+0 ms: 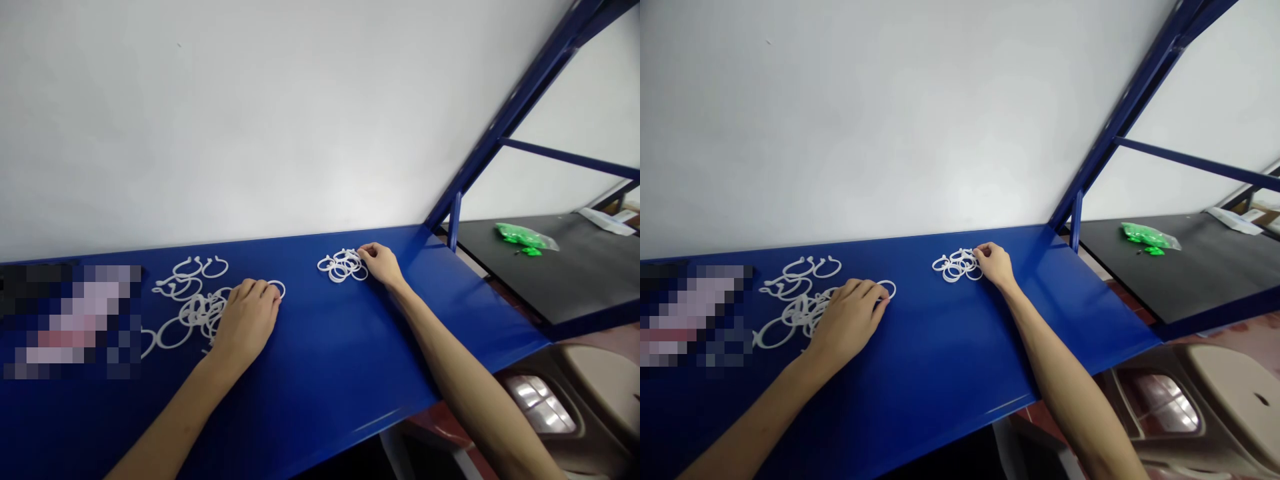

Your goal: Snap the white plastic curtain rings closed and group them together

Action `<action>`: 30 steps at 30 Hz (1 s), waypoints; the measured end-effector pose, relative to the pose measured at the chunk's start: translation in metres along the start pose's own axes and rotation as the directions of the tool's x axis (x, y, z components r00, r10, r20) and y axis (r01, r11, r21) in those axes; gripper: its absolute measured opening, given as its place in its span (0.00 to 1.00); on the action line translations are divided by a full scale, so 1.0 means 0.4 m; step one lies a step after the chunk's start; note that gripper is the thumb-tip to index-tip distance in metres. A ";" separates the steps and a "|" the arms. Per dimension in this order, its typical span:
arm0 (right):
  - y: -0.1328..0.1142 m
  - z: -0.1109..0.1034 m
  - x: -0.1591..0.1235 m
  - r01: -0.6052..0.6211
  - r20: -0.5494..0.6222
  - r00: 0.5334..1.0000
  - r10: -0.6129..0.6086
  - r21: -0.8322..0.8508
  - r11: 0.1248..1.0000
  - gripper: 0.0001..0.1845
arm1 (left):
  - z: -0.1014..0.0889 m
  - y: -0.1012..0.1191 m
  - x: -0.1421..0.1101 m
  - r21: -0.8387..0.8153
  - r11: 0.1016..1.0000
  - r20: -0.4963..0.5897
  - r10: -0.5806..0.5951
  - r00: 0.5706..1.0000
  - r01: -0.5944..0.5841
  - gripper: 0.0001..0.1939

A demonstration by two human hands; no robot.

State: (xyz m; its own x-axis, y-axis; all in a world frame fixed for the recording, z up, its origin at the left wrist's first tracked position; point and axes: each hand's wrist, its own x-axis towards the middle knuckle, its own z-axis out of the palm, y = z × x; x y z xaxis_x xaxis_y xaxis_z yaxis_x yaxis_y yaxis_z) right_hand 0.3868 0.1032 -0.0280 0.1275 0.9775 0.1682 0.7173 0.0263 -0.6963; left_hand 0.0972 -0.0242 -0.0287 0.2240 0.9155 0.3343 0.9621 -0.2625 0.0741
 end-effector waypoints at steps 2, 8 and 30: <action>-0.004 -0.003 -0.001 0.004 -0.024 1.000 -0.004 -0.007 1.000 0.10 | -0.002 0.006 -0.001 -0.040 0.999 -0.021 0.003 1.000 -0.004 0.12; -0.029 -0.016 -0.017 0.069 -0.105 0.992 -0.072 -0.034 0.997 0.12 | -0.016 0.022 -0.003 -0.192 0.981 -0.074 -0.015 0.997 0.001 0.10; -0.187 0.053 -0.279 0.281 0.336 0.746 -0.575 0.623 0.730 0.13 | -0.045 0.051 0.001 -0.865 0.345 0.269 -0.295 0.917 0.365 0.22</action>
State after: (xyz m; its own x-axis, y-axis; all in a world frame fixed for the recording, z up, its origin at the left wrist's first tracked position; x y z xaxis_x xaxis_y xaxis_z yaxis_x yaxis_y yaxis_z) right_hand 0.3045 -0.0034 -0.0096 -0.5472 0.7848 0.2911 0.1324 0.4246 -0.8956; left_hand 0.1141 -0.0347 -0.0103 -0.0369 0.9988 0.0320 0.2787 -0.0205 0.9601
